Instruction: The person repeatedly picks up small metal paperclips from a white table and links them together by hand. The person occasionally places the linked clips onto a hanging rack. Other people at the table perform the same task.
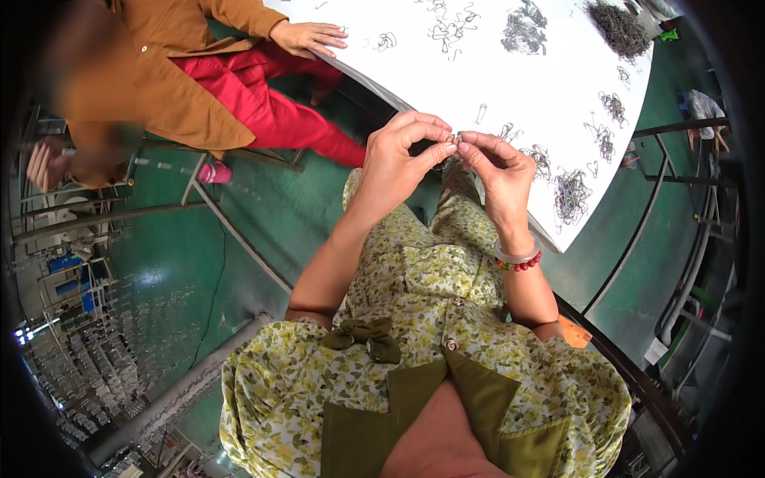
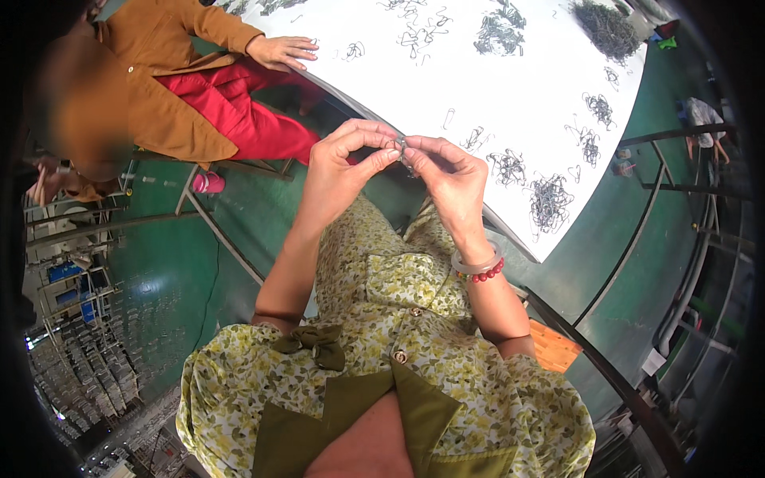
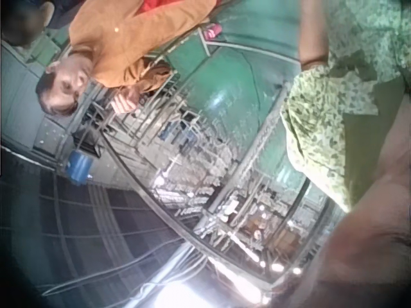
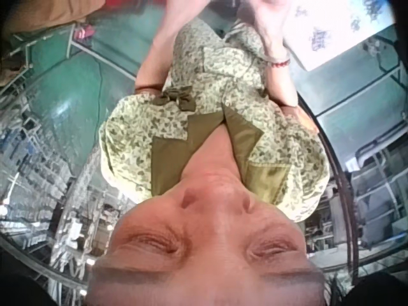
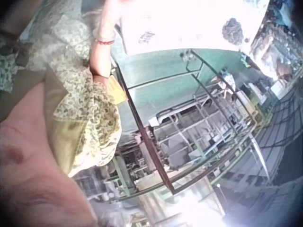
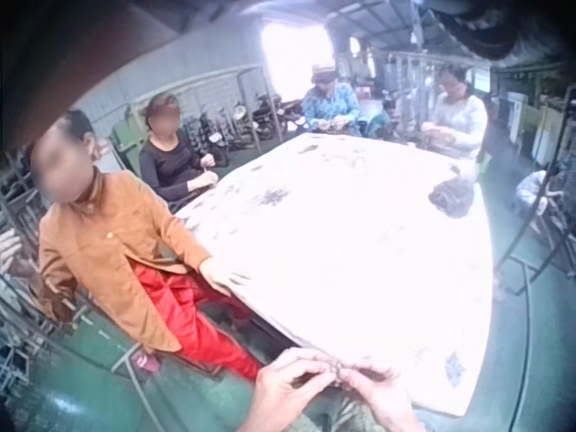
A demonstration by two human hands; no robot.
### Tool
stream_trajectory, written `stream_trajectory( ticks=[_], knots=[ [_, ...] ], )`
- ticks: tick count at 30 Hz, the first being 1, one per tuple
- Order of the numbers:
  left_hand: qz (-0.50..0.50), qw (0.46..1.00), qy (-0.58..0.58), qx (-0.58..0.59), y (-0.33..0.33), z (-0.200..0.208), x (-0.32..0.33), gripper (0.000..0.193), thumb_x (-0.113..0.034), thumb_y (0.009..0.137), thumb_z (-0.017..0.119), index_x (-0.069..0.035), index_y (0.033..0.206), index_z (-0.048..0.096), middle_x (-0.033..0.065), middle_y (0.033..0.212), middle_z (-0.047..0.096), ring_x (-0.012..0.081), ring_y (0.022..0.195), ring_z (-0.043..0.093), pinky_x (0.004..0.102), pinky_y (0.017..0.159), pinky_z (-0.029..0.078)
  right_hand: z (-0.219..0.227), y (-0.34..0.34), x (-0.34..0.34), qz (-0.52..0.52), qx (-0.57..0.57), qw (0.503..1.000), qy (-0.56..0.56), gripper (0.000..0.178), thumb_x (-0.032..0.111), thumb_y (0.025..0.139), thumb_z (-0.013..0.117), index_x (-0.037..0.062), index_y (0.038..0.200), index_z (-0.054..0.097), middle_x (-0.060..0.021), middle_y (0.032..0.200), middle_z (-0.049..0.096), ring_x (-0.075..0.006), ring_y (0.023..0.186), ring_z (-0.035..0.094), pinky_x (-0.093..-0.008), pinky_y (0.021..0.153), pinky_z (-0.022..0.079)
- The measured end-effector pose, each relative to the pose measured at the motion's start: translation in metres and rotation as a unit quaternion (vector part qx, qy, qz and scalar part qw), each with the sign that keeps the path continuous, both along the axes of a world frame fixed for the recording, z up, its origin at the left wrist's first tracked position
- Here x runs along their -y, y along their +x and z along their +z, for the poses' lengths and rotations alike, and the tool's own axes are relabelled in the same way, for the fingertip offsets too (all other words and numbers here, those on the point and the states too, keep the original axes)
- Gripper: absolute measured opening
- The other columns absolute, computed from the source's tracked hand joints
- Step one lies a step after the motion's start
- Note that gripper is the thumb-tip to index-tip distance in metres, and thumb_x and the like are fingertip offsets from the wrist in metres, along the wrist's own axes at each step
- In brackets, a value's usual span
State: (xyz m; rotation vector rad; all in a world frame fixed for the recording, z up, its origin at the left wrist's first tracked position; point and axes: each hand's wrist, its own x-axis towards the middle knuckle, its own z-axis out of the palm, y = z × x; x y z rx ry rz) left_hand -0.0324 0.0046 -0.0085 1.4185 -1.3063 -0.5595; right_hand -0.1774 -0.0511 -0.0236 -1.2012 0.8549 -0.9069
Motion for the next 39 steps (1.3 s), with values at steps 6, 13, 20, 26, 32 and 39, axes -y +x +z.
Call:
stream_trajectory(
  ticks=[6,13,20,26,32,39],
  knots=[
    [0.07,0.997,0.019,-0.003,-0.016,-0.008,0.001,0.012,-0.004,0.077,0.065,0.0,0.087,0.06,0.0111,0.083,0.064,0.0218,0.078,0.063,0.0307,0.067,0.049,0.004,0.004,-0.005,0.007,-0.05,0.998,-0.034,0.02,0.002,0.08,0.064,0.0009,0.1,0.066,-0.0063,0.09,0.067,-0.0091,0.082,0.06,-0.0214,0.074,0.048],
    [0.068,0.996,0.019,-0.059,-0.015,-0.003,0.005,0.006,0.004,0.081,0.058,0.003,0.088,0.059,0.0098,0.09,0.066,0.0113,0.082,0.061,0.0231,0.074,0.049,-0.006,-0.01,0.079,-0.052,-0.158,0.968,-0.189,0.017,0.007,0.085,0.06,-0.002,0.098,0.066,-0.0046,0.082,0.066,-0.0048,0.067,0.053,-0.0191,0.057,0.044],
    [0.055,0.997,0.031,-0.038,-0.013,-0.017,0.012,0.006,0.006,0.08,0.059,0.004,0.086,0.061,0.0085,0.086,0.065,0.011,0.078,0.059,0.0232,0.07,0.048,-0.069,-0.002,0.253,-0.094,-0.354,0.872,-0.326,0.015,0.007,0.078,0.061,-0.0045,0.087,0.066,-0.0201,0.075,0.064,-0.0304,0.069,0.063,-0.0349,0.064,0.049],
    [0.07,0.997,0.012,0.01,-0.006,-0.024,0.012,0.007,0.007,0.079,0.06,0.003,0.084,0.061,0.0087,0.085,0.065,0.0113,0.077,0.06,0.0242,0.068,0.05,-0.094,0.018,0.285,-0.021,-0.487,0.78,-0.392,0.008,-0.007,0.069,0.049,-0.0096,0.067,0.056,-0.0293,0.072,0.057,-0.0408,0.073,0.059,-0.045,0.066,0.049],
    [0.078,0.996,-0.018,0.046,-0.003,-0.021,0.014,0.009,0.009,0.076,0.062,0.003,0.083,0.061,0.009,0.082,0.066,0.0139,0.077,0.061,0.025,0.069,0.05,-0.091,0.01,0.259,-0.05,-0.475,0.728,-0.493,0.012,-0.008,0.072,0.048,-0.0077,0.081,0.055,-0.0269,0.082,0.057,-0.0382,0.079,0.057,-0.044,0.07,0.048],
    [0.076,0.995,-0.049,0.03,-0.009,-0.025,0.019,0.009,0.006,0.074,0.065,0.002,0.082,0.062,0.0088,0.08,0.065,0.0158,0.076,0.061,0.0262,0.069,0.048,-0.079,0.005,0.224,-0.069,-0.312,0.848,-0.422,0.008,-0.002,0.077,0.051,-0.0037,0.084,0.054,-0.023,0.083,0.058,-0.0382,0.081,0.056,-0.0444,0.071,0.045]
  ],
)
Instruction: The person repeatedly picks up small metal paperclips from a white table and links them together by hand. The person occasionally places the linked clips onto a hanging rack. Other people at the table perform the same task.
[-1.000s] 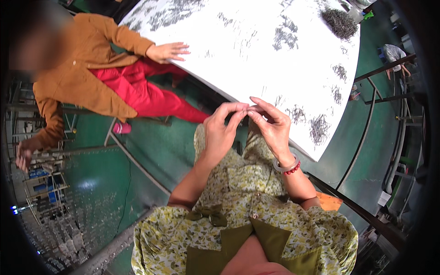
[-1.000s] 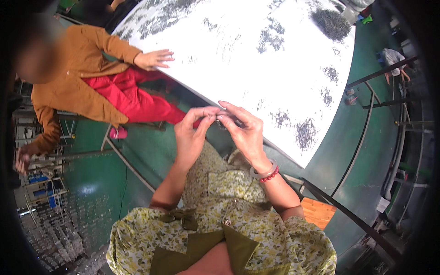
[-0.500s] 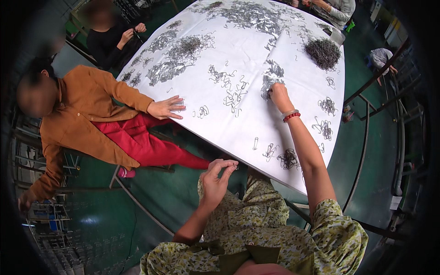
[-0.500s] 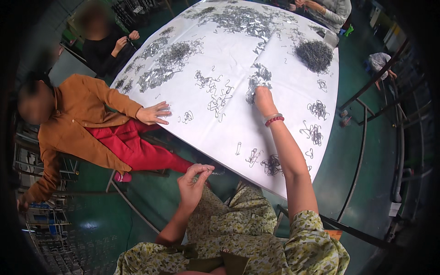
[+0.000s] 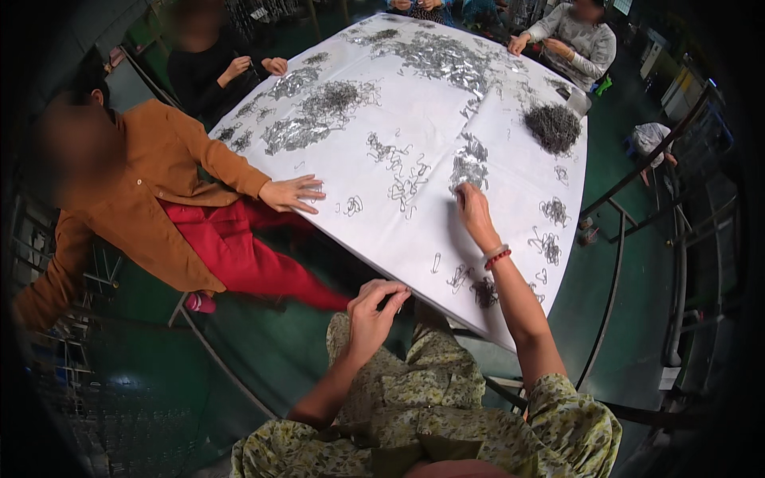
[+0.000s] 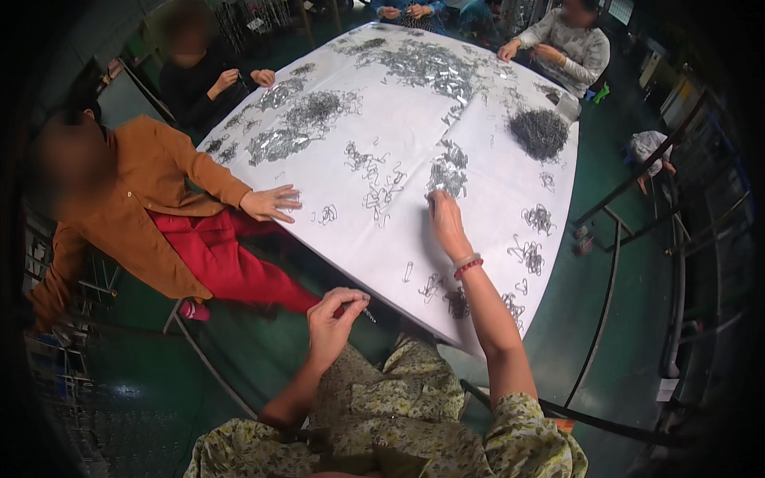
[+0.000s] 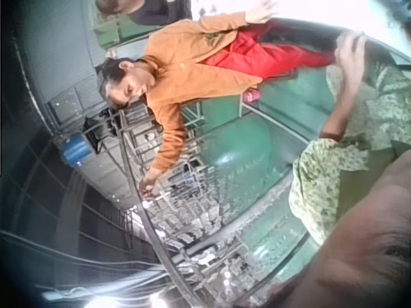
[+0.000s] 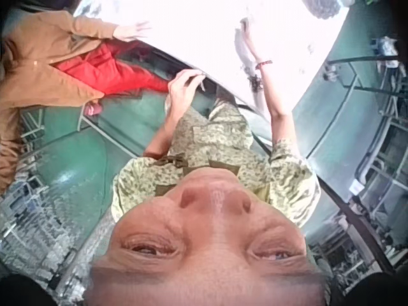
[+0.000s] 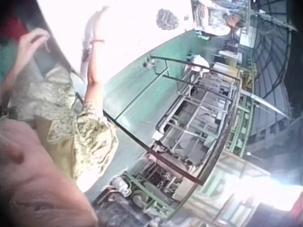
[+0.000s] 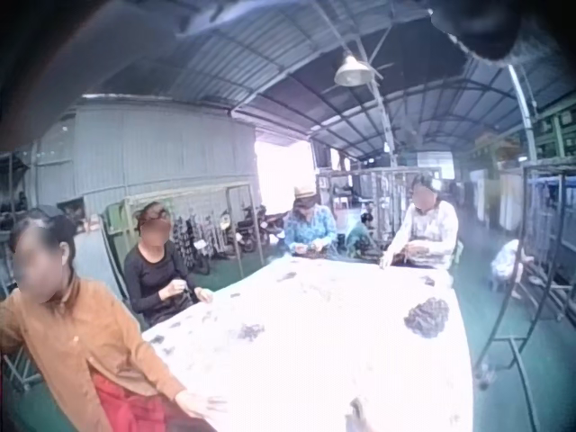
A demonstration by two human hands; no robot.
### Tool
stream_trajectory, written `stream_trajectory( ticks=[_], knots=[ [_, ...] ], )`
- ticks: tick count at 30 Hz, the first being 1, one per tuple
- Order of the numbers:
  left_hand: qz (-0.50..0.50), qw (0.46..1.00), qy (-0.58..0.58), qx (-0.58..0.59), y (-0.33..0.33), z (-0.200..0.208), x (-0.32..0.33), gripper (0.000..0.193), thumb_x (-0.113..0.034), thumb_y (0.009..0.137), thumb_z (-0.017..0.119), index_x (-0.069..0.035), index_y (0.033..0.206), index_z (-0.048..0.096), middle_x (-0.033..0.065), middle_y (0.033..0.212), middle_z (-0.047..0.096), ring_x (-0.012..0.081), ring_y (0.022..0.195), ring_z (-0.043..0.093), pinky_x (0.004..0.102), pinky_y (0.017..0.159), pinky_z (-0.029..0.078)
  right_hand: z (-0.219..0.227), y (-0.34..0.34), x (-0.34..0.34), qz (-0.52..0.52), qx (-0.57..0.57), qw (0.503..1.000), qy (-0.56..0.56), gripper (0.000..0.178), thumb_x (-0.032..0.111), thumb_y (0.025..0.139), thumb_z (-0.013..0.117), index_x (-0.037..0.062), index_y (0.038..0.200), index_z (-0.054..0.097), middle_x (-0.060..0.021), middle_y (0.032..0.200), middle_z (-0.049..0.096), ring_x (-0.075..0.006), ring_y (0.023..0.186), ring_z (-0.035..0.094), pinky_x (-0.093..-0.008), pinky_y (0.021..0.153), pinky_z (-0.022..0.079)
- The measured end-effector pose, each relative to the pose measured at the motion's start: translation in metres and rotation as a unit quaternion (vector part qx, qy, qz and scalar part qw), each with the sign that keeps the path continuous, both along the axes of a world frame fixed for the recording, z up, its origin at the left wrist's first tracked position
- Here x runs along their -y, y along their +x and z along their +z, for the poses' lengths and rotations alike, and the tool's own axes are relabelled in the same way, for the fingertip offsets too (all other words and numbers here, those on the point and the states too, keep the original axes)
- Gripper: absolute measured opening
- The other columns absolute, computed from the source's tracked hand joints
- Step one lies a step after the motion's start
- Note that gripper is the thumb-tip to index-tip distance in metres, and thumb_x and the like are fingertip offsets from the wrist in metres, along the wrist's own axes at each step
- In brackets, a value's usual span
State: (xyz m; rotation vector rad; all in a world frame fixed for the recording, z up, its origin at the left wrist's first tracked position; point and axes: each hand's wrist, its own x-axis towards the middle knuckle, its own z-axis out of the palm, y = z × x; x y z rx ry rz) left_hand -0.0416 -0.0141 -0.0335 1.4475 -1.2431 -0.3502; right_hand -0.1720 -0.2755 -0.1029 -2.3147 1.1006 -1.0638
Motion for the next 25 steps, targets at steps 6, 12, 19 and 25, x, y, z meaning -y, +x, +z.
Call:
stream_trajectory(
  ticks=[6,12,19,25],
  knots=[
    [0.016,0.997,-0.01,-0.075,0.0,0.008,-0.004,0.011,0.0,0.072,0.07,0.0,0.08,0.062,0.0087,0.078,0.064,0.0236,0.076,0.059,0.0329,0.071,0.046,0.06,-0.009,0.028,-0.091,0.073,0.991,0.068,0.016,0.006,0.075,0.059,-0.0004,0.089,0.063,-0.0208,0.069,0.06,-0.0374,0.067,0.059,-0.0408,0.064,0.048],
    [0.012,0.999,-0.045,0.028,0.0,0.006,-0.004,0.012,0.0,0.072,0.07,-0.001,0.08,0.062,0.0078,0.077,0.064,0.0236,0.075,0.059,0.0325,0.072,0.046,-0.001,-0.015,0.054,-0.011,-0.156,0.988,-0.008,0.01,0.001,0.07,0.057,-0.0007,0.076,0.064,-0.0239,0.072,0.06,-0.038,0.072,0.06,-0.0427,0.068,0.049],
    [0.007,0.999,-0.019,0.036,0.005,0.004,-0.004,0.008,0.003,0.074,0.068,0.0,0.079,0.062,0.0067,0.075,0.067,0.017,0.072,0.063,0.0368,0.086,0.044,-0.013,-0.008,0.037,-0.033,-0.207,0.976,-0.062,0.013,-0.008,0.066,0.049,-0.004,0.068,0.061,-0.0231,0.076,0.061,-0.0387,0.079,0.059,-0.0443,0.068,0.051],
    [0.016,0.999,-0.037,0.033,0.01,-0.007,-0.005,0.009,0.001,0.074,0.068,-0.001,0.081,0.062,0.0063,0.077,0.068,0.0183,0.076,0.064,0.0394,0.088,0.043,-0.011,-0.011,0.036,-0.004,-0.26,0.965,-0.013,0.017,-0.009,0.066,0.049,-0.0039,0.078,0.061,-0.0245,0.083,0.061,-0.0396,0.082,0.059,-0.0439,0.071,0.051]
  ],
)
